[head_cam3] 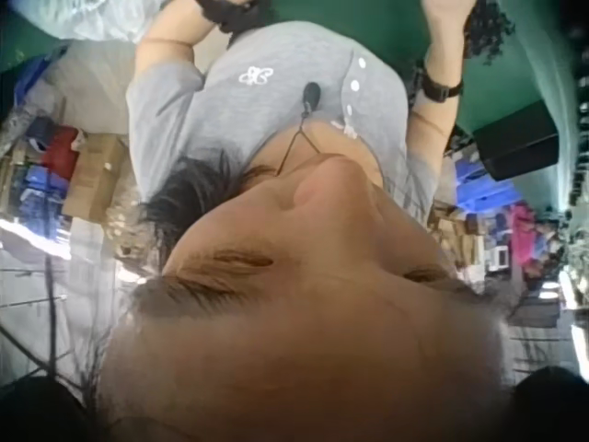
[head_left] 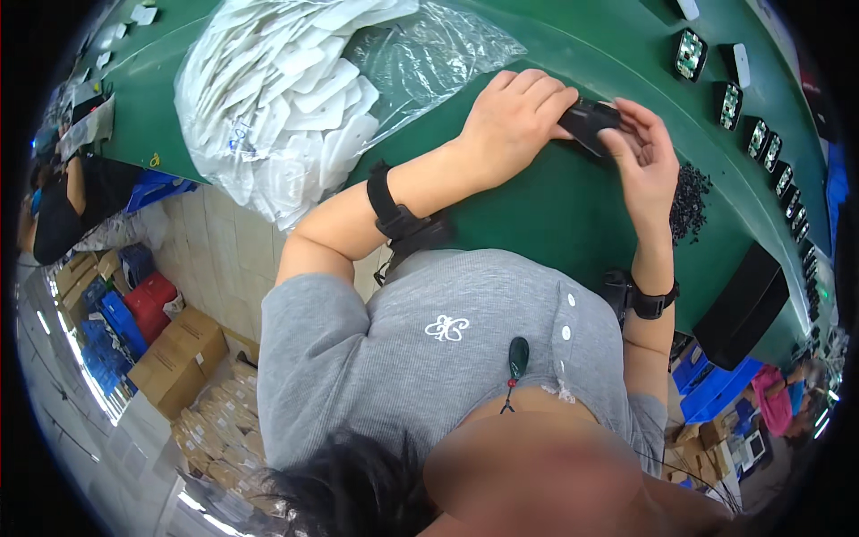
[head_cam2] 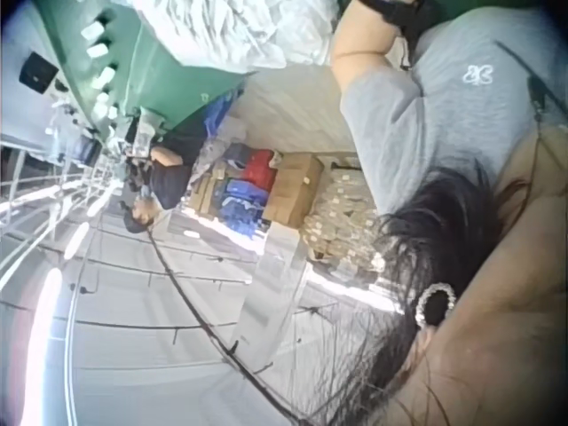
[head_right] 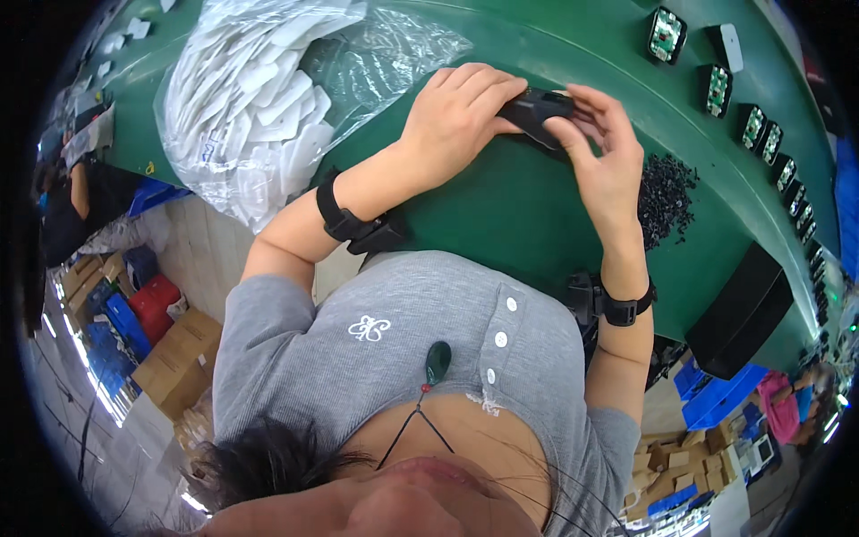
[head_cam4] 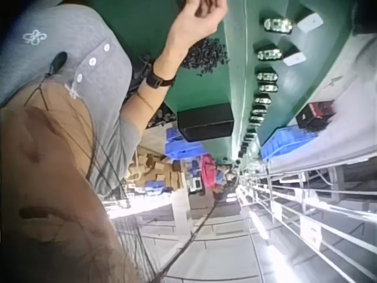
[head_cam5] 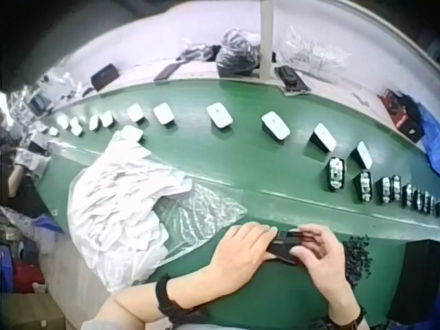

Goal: Assembling small black components into white plastic rectangular housings on a factory assembly line.

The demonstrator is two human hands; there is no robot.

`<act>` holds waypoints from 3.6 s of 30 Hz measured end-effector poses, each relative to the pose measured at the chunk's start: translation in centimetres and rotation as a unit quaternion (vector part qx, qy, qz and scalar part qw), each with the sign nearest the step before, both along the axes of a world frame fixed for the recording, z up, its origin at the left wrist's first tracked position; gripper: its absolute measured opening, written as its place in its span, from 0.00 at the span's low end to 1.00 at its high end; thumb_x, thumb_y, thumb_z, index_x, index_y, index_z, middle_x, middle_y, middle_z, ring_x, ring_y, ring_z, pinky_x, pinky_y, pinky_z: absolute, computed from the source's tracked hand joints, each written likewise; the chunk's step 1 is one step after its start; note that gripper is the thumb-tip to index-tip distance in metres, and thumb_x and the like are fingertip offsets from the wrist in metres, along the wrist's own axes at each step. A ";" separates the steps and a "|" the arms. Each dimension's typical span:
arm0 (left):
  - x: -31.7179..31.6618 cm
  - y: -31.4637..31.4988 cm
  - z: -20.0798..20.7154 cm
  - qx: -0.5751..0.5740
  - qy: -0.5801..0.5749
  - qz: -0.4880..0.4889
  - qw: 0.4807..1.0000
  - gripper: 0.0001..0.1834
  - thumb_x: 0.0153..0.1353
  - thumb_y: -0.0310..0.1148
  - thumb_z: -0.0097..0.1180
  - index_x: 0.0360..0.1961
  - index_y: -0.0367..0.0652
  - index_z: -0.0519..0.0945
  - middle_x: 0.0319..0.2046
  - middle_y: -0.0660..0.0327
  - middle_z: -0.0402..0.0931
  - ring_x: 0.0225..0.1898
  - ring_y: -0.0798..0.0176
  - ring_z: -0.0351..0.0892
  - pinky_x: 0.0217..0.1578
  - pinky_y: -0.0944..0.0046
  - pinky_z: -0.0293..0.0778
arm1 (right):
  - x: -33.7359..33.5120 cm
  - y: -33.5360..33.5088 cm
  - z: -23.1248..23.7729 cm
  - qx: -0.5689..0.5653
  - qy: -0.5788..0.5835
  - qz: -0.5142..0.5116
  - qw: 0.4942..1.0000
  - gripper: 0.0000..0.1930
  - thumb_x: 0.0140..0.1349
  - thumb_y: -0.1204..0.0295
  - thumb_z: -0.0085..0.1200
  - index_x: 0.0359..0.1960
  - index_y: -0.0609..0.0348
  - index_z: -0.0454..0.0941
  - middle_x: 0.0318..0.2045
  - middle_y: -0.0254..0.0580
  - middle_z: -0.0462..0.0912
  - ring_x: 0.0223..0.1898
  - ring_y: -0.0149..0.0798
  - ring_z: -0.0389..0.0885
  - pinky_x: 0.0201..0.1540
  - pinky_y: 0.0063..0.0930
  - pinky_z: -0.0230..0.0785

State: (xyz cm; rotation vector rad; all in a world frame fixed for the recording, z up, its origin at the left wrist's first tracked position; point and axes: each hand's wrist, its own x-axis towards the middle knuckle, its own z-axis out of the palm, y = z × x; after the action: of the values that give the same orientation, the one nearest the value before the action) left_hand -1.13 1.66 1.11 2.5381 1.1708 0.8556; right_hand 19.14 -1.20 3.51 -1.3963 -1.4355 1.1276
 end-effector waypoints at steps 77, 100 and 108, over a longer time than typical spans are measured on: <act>0.5 -1.4 0.6 -0.481 -0.283 0.009 0.830 0.17 0.62 0.25 0.59 0.49 0.36 0.67 0.32 0.61 0.77 0.31 0.73 0.76 0.31 0.73 0.73 | 7.4 -8.7 0.7 0.157 -0.454 -0.197 0.855 0.06 0.55 0.75 0.63 0.35 0.58 0.80 0.34 0.37 0.78 0.33 0.40 0.75 0.37 0.32 0.68; 1.3 -2.1 1.1 -0.204 -0.274 -0.066 0.938 0.15 0.54 0.17 0.60 0.41 0.45 0.84 0.31 0.58 0.72 0.26 0.61 0.76 0.26 0.65 0.74 | -0.9 -3.3 0.3 -0.143 0.186 -0.003 0.972 0.05 0.66 0.73 0.55 0.36 0.63 0.77 0.28 0.33 0.78 0.27 0.23 0.73 0.32 0.16 0.65; 1.1 -1.9 0.9 -0.189 -0.270 -0.042 0.943 0.09 0.54 0.21 0.62 0.37 0.41 0.84 0.30 0.59 0.72 0.27 0.60 0.77 0.26 0.64 0.74 | -2.3 -3.4 -1.1 -0.113 0.180 -0.047 0.976 0.05 0.65 0.74 0.56 0.35 0.64 0.76 0.27 0.32 0.77 0.27 0.22 0.72 0.29 0.15 0.64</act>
State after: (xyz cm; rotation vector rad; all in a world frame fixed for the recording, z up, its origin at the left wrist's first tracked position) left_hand -0.03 -0.27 2.01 1.8633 0.9298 1.0900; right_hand 16.83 -4.62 2.43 -1.3129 -0.9978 1.4329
